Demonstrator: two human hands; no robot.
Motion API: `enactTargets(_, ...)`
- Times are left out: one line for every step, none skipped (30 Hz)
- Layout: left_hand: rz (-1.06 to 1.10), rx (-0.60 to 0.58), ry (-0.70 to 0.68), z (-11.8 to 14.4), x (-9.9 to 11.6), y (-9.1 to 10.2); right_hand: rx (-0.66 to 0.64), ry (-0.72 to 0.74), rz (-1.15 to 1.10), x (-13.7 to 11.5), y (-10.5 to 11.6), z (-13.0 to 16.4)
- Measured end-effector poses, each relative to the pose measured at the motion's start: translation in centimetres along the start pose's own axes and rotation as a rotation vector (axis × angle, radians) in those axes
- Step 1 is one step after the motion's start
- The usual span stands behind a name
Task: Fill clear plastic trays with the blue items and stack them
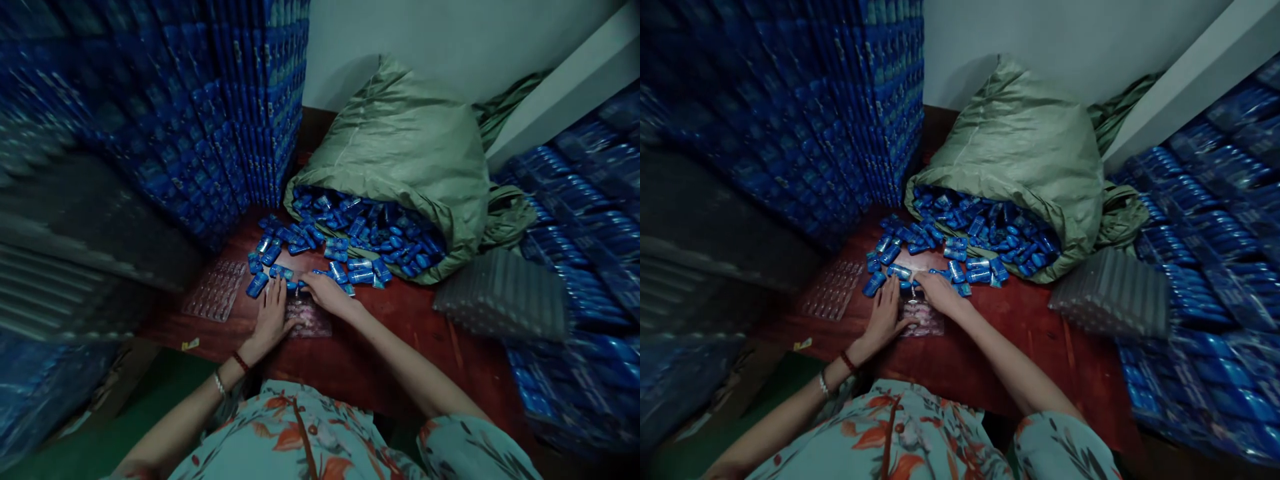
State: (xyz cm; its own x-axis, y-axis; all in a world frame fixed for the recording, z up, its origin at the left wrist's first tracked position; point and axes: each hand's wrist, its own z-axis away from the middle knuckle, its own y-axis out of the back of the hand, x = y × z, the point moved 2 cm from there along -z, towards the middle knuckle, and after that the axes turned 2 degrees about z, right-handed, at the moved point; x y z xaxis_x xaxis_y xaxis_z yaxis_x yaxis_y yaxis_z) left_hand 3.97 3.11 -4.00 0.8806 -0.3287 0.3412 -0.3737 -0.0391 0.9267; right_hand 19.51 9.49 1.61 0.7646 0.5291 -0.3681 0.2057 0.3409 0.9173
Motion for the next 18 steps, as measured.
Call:
enactTargets(0.004,-0.012,0.005,0.1,0.0,-0.8,0.015,0.003,0.016,-0.1,-0.5,0.2)
enactTargets(0.014,-0.024,0.009,0.1,-0.2,-1.4,0.037,-0.009,0.042,-0.2,-1.1,0.4)
enactTargets(0.029,-0.035,0.005,0.0,-0.4,-1.8,0.063,-0.037,0.073,-0.3,-1.6,0.6)
enactTargets(0.048,-0.044,-0.005,-0.1,-0.7,-2.0,0.091,-0.074,0.101,-0.5,-2.0,0.8)
enactTargets(0.067,-0.049,-0.018,-0.1,-1.1,-2.1,0.115,-0.109,0.120,-0.7,-2.4,1.0)
enactTargets(0.088,-0.052,-0.036,-0.1,-1.4,-2.0,0.132,-0.137,0.133,-0.9,-2.8,1.2)
enactTargets(0.111,-0.053,-0.053,-0.1,-1.8,-1.8,0.144,-0.150,0.140,-1.1,-3.0,1.4)
enactTargets(0.136,-0.047,-0.064,0.0,-2.1,-1.5,0.157,-0.153,0.142,-1.2,-3.1,1.6)
enactTargets(0.164,-0.030,-0.062,0.0,-2.5,-1.1,0.176,-0.154,0.137,-1.2,-3.1,1.9)
enactTargets(0.192,0.000,-0.047,-0.1,-3.0,-0.6,0.210,-0.166,0.125,-1.0,-2.9,2.2)
enactTargets(0.217,0.040,-0.023,-0.4,-3.5,0.0,0.264,-0.201,0.107,-0.5,-2.6,2.6)
enactTargets(0.233,0.085,0.009,-0.8,-4.1,0.6,0.332,-0.256,0.087,0.3,-2.2,3.0)
enactTargets(0.232,0.125,0.043,-1.5,-4.7,1.2,0.395,-0.321,0.067,1.2,-1.7,3.4)
enactTargets(0.211,0.145,0.070,-2.4,-5.2,1.8,0.435,-0.379,0.051,2.2,-1.2,3.7)
enactTargets(0.171,0.140,0.089,-3.5,-5.7,2.3,0.437,-0.421,0.041,3.1,-0.7,3.9)
enactTargets(0.116,0.108,0.096,-4.7,-6.1,2.7,0.398,-0.444,0.038,4.0,-0.3,3.9)
enactTargets(0.056,0.056,0.083,-6.0,-6.4,3.0,0.331,-0.449,0.043,4.6,0.1,3.6)
enactTargets(0.000,-0.011,0.045,-7.2,-6.5,3.2,0.258,-0.441,0.058,4.9,0.4,3.2)
